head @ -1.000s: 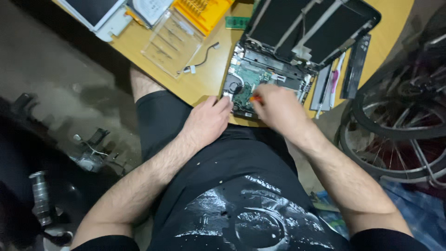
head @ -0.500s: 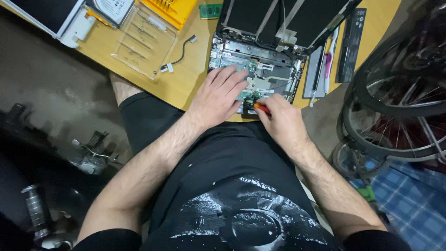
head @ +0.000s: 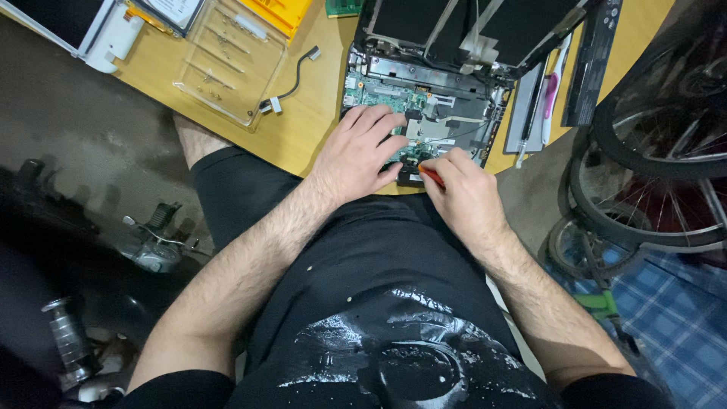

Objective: The person places a laptop fan into the chassis and secures it with a screwdriver. They then position the motherboard into the laptop body and fasten it with multiple screws using the same screwdriver.

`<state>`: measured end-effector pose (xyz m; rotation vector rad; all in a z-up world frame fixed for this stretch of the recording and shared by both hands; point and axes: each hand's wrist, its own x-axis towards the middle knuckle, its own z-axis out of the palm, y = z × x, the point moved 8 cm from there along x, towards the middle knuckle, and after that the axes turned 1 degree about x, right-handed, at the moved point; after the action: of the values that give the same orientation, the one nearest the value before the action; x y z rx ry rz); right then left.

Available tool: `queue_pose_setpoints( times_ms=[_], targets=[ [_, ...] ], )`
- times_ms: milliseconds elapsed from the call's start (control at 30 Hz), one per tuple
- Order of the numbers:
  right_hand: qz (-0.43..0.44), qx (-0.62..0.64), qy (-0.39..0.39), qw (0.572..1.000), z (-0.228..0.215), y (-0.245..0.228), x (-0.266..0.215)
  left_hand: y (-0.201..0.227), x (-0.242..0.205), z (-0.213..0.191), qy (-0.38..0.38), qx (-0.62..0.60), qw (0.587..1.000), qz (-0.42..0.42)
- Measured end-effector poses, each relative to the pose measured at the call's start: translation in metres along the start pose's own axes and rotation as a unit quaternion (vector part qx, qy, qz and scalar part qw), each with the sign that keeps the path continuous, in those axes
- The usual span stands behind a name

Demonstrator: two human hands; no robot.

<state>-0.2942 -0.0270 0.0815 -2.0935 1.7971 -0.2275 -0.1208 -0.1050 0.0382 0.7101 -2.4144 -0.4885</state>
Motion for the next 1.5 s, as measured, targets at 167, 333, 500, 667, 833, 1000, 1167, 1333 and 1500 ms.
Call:
queue_pose_setpoints(
  times_ms=[167, 333, 500, 667, 833, 1000, 1167, 1333, 1500],
  targets=[
    [0.004, 0.001, -0.021, 1.000, -0.001, -0.002, 0.001, -0.001, 0.001, -0.001, 0.004, -0.006, 1.000, 0.000],
    [0.004, 0.008, -0.026, 1.000, 0.000, -0.003, 0.002, -0.001, 0.002, -0.003, 0.004, -0.006, 1.000, -0.004],
    [-0.002, 0.006, -0.028, 1.000, 0.000, -0.005, 0.003, -0.001, 0.002, -0.003, 0.008, -0.005, 1.000, -0.005],
    [0.004, 0.011, -0.045, 0.999, -0.002, -0.007, 0.006, -0.001, 0.003, -0.005, 0.008, -0.005, 1.000, -0.006],
    [0.000, -0.019, -0.045, 0.999, 0.001, -0.008, 0.008, -0.002, 0.002, -0.002, 0.009, -0.008, 1.000, -0.010],
    [-0.001, -0.074, -0.087, 0.993, 0.004, -0.018, 0.014, -0.003, 0.001, 0.000, 0.012, -0.011, 1.000, -0.014],
    [-0.007, -0.139, -0.108, 0.984, 0.018, -0.016, 0.016, -0.003, 0.001, 0.002, 0.004, -0.006, 1.000, -0.023],
    [-0.010, -0.156, -0.131, 0.979, 0.023, -0.016, 0.020, -0.004, 0.001, 0.000, 0.005, -0.010, 1.000, -0.026],
    [-0.019, -0.166, -0.136, 0.977, 0.018, -0.026, 0.030, -0.004, 0.001, 0.000, 0.010, -0.001, 1.000, -0.026]
  ],
)
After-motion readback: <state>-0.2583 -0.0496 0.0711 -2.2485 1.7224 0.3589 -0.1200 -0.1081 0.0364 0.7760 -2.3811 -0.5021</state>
